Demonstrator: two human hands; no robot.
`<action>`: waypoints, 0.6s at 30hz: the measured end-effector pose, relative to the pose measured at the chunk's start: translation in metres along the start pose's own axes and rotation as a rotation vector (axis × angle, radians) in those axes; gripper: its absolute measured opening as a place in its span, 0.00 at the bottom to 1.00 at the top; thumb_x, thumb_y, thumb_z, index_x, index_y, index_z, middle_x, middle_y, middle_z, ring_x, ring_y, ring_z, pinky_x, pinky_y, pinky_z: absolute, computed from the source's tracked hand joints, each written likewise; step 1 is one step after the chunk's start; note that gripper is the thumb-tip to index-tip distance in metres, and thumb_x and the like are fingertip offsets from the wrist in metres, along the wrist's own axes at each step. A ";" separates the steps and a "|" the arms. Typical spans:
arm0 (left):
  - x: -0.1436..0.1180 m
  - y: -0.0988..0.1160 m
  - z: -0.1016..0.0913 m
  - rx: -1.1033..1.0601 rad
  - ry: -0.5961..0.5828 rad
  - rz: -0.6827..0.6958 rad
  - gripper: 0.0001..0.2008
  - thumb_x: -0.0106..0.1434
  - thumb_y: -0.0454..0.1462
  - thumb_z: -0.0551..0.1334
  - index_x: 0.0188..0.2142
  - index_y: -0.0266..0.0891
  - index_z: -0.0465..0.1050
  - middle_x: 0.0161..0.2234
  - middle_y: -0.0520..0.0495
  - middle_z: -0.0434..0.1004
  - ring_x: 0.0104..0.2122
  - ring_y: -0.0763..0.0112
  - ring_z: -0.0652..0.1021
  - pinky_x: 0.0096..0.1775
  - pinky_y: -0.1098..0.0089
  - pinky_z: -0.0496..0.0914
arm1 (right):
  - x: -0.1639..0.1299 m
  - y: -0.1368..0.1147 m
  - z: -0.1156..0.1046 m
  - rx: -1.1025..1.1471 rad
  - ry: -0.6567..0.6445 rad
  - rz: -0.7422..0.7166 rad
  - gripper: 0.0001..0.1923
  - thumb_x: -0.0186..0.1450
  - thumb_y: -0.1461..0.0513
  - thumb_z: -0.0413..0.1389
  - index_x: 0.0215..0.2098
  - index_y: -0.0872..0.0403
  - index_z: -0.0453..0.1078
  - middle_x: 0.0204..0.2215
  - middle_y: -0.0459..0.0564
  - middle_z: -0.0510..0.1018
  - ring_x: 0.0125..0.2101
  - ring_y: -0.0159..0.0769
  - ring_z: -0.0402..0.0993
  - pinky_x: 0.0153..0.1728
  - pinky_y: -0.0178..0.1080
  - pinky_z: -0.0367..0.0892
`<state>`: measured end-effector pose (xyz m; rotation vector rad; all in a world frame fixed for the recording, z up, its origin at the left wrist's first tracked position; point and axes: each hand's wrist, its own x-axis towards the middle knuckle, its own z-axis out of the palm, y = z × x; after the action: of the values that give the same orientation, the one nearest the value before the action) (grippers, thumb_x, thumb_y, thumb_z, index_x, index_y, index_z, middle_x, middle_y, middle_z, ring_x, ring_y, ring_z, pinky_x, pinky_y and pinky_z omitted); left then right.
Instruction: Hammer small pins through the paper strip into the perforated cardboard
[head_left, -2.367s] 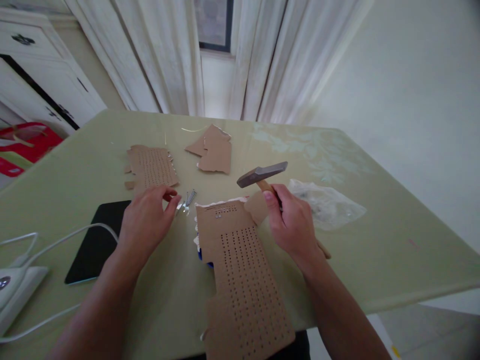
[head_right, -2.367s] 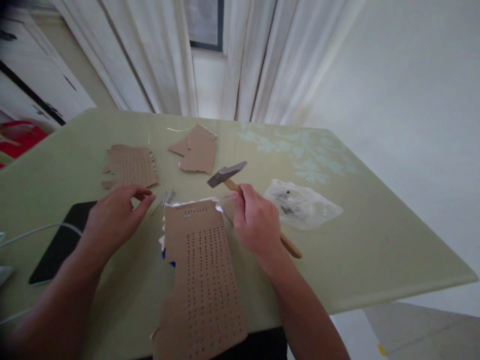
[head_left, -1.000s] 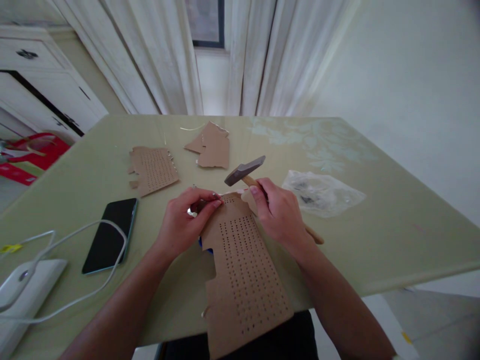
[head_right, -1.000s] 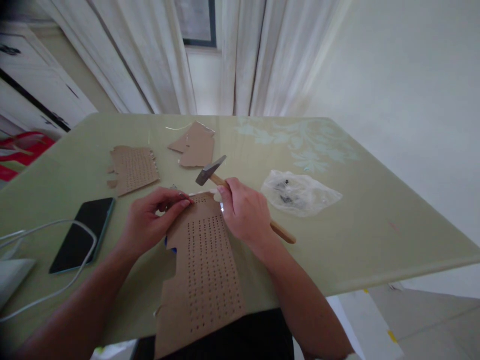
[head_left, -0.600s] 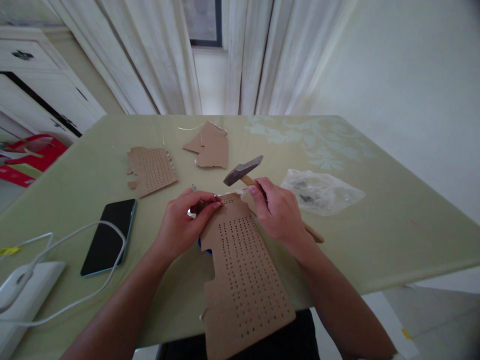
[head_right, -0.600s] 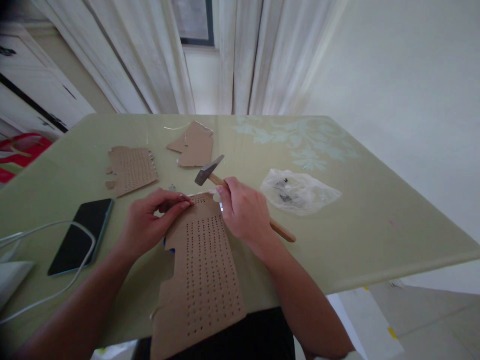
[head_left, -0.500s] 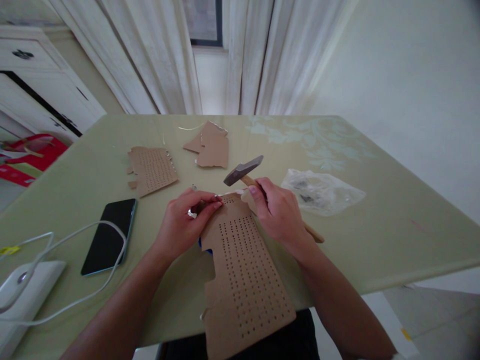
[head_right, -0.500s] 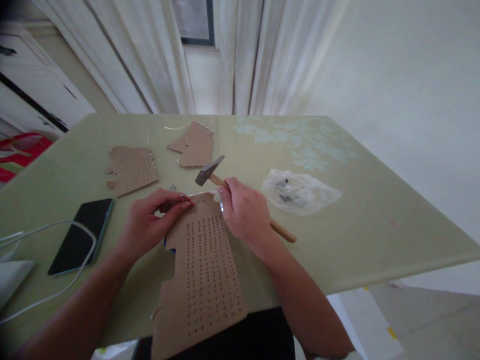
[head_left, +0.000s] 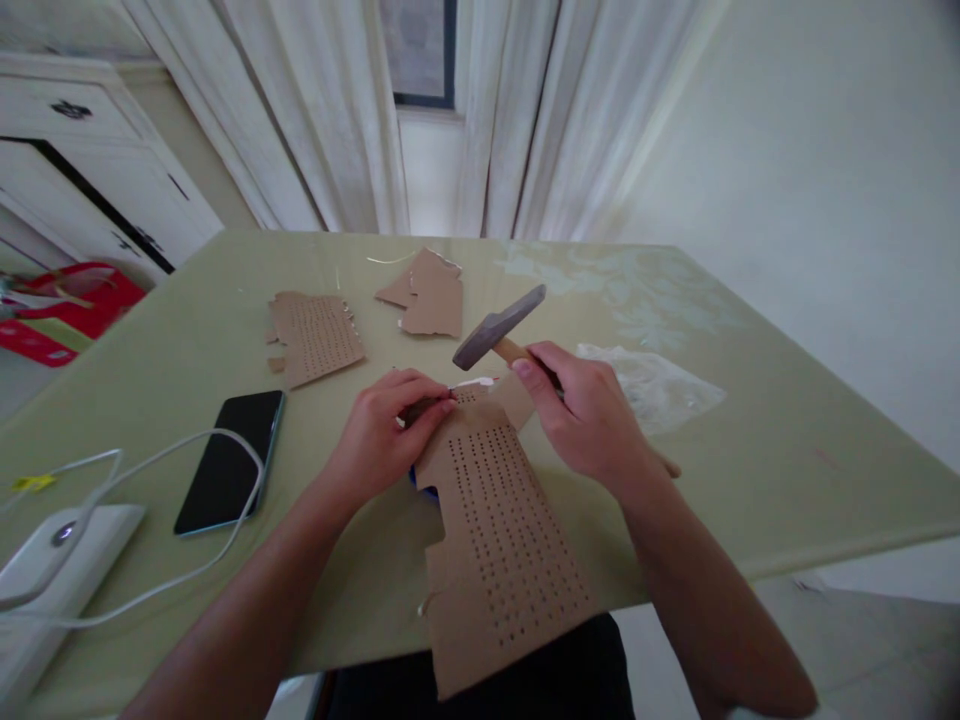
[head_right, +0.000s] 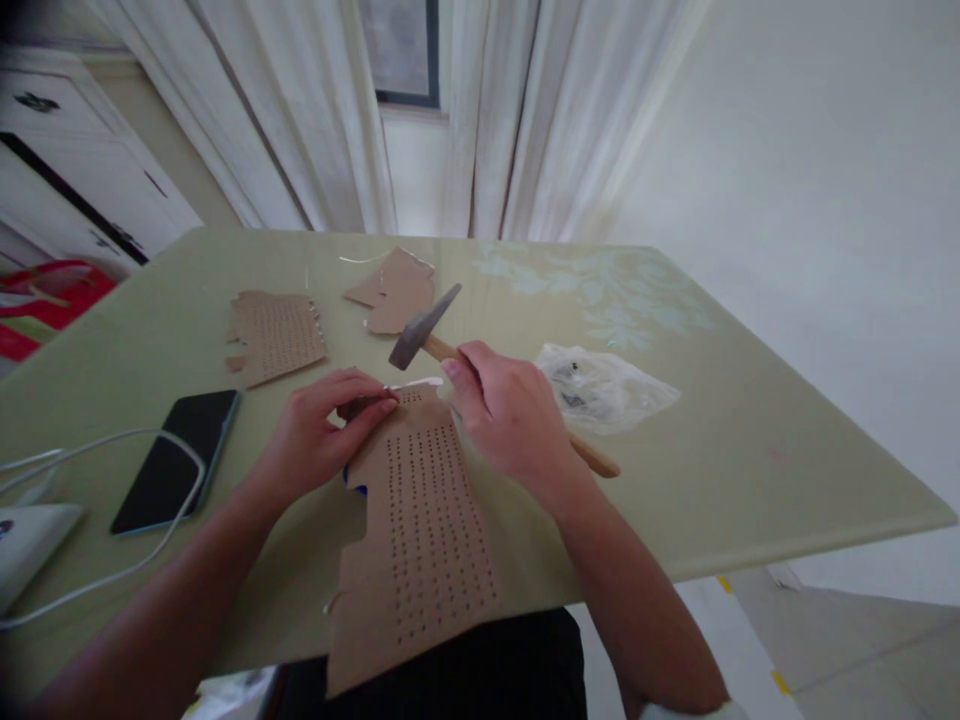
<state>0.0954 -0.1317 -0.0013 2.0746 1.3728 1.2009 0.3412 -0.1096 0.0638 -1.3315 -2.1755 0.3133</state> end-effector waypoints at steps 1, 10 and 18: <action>0.001 0.000 0.000 0.002 -0.007 0.003 0.07 0.73 0.39 0.67 0.41 0.42 0.84 0.39 0.46 0.84 0.37 0.66 0.80 0.38 0.66 0.73 | 0.002 -0.006 -0.010 -0.015 0.004 -0.022 0.17 0.81 0.53 0.49 0.38 0.51 0.72 0.27 0.46 0.76 0.26 0.36 0.68 0.32 0.40 0.54; 0.003 -0.001 0.001 0.006 -0.033 0.032 0.07 0.73 0.38 0.66 0.40 0.42 0.84 0.38 0.46 0.84 0.38 0.64 0.81 0.41 0.64 0.74 | 0.008 -0.037 -0.037 -0.279 -0.182 -0.096 0.17 0.81 0.54 0.49 0.37 0.50 0.73 0.28 0.49 0.79 0.27 0.39 0.70 0.31 0.42 0.49; 0.002 -0.005 0.003 -0.023 -0.007 0.024 0.08 0.72 0.41 0.67 0.41 0.42 0.85 0.43 0.45 0.81 0.37 0.65 0.80 0.44 0.62 0.76 | 0.008 -0.039 -0.038 -0.268 -0.050 -0.079 0.17 0.81 0.54 0.49 0.39 0.51 0.74 0.28 0.48 0.79 0.27 0.39 0.70 0.31 0.42 0.51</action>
<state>0.0957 -0.1273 -0.0057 2.0838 1.3283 1.2120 0.3313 -0.1246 0.1153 -1.3857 -2.3689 0.0239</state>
